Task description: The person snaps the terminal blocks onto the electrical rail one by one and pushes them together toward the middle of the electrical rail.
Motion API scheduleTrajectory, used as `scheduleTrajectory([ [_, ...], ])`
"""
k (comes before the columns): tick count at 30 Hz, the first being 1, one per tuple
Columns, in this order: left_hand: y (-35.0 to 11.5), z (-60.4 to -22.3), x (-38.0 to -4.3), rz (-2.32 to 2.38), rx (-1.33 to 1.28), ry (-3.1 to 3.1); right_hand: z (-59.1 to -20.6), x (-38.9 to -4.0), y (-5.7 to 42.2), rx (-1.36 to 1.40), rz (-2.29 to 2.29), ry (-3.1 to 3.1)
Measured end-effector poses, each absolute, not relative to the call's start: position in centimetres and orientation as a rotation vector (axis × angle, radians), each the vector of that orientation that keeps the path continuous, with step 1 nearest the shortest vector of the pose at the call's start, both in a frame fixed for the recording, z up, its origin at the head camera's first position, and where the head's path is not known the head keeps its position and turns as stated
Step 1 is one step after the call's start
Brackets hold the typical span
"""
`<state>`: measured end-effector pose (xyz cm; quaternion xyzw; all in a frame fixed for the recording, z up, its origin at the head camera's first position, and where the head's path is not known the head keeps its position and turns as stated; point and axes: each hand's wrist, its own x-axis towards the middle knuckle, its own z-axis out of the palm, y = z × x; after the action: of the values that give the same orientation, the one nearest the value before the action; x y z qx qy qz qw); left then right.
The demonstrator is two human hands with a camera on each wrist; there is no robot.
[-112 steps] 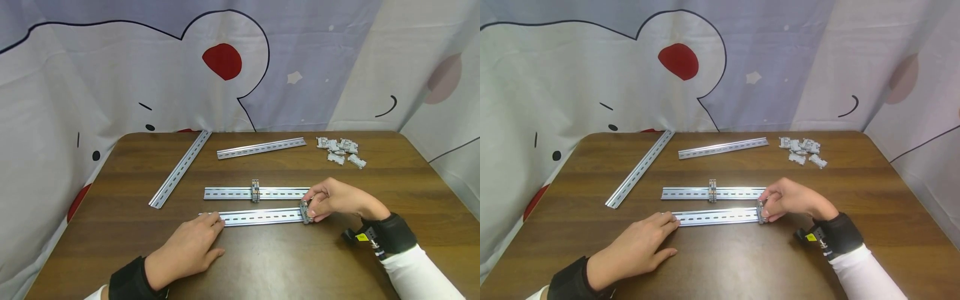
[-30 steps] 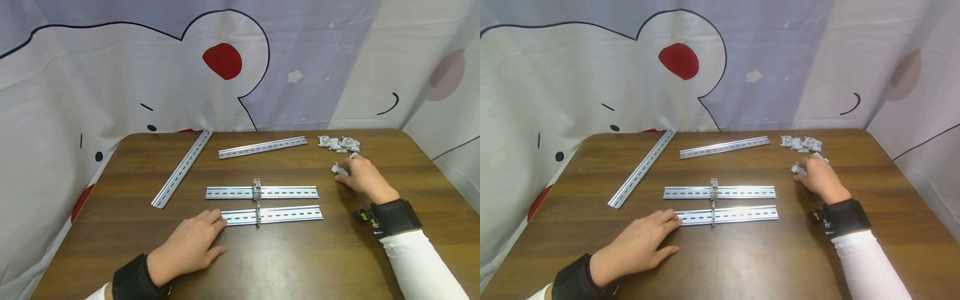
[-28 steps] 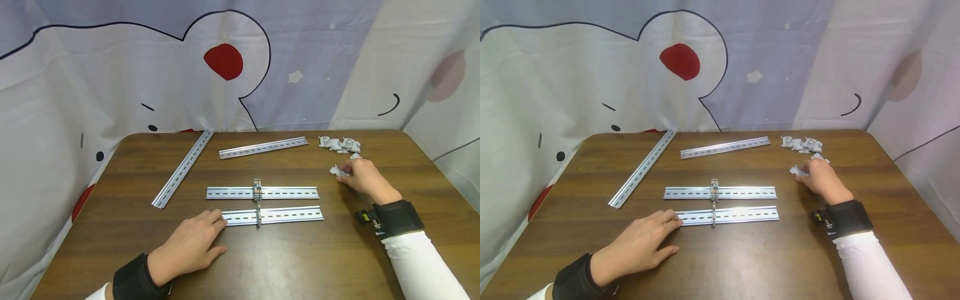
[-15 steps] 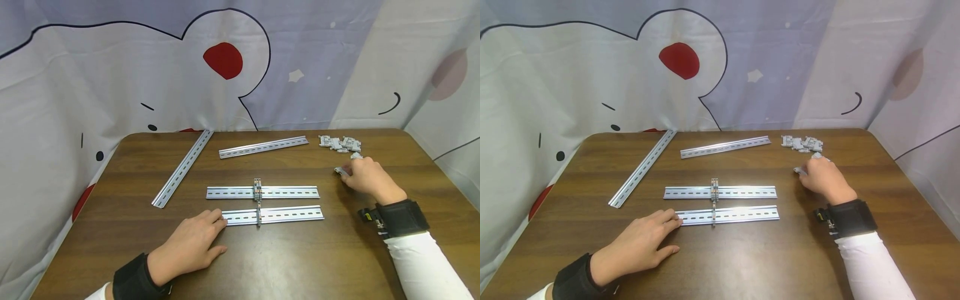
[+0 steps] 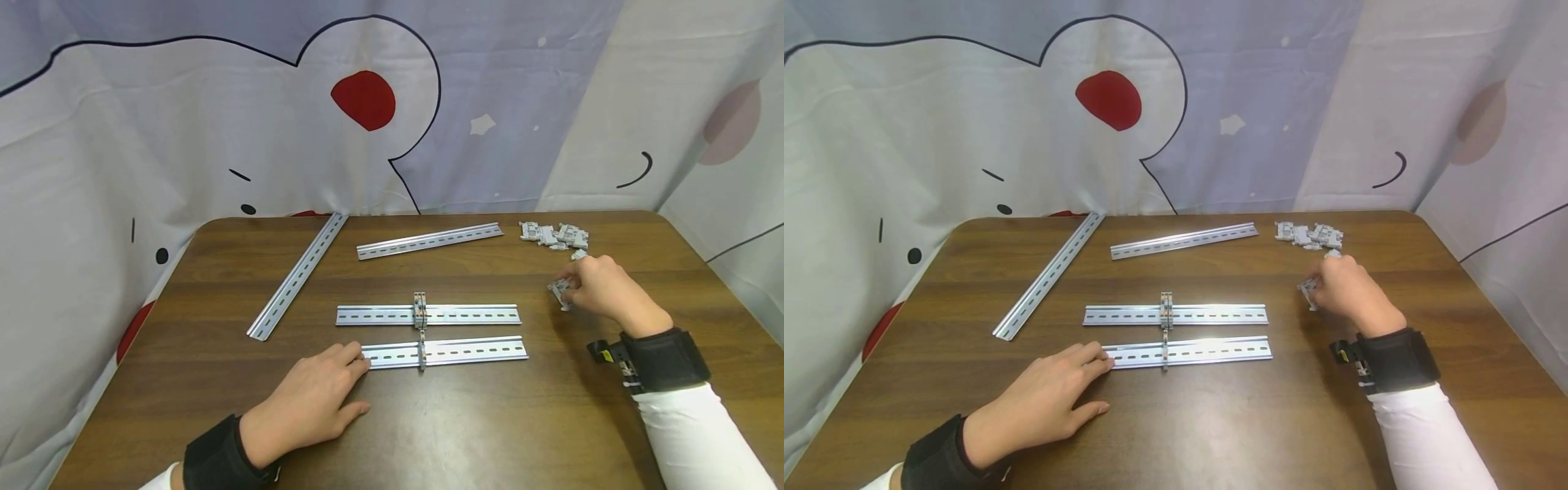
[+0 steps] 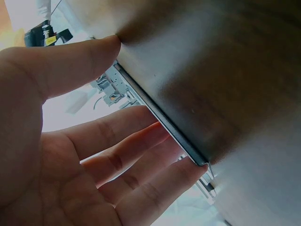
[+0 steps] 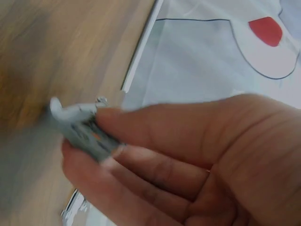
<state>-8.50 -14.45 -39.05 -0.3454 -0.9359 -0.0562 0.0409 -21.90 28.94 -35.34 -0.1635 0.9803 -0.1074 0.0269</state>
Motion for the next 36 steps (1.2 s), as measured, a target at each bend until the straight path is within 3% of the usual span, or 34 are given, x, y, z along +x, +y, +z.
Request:
scheduleTrajectory([
  [14, -14.5, -39.1, -8.5, -0.176, -1.058, -2.874, -33.2, -19.3, 25.7, -0.579, -0.487, 2.809],
  [36, -14.5, -39.1, -8.5, -0.176, -1.053, -2.882, -34.3, -17.9, 22.6, -0.584, -0.619, 2.584],
])
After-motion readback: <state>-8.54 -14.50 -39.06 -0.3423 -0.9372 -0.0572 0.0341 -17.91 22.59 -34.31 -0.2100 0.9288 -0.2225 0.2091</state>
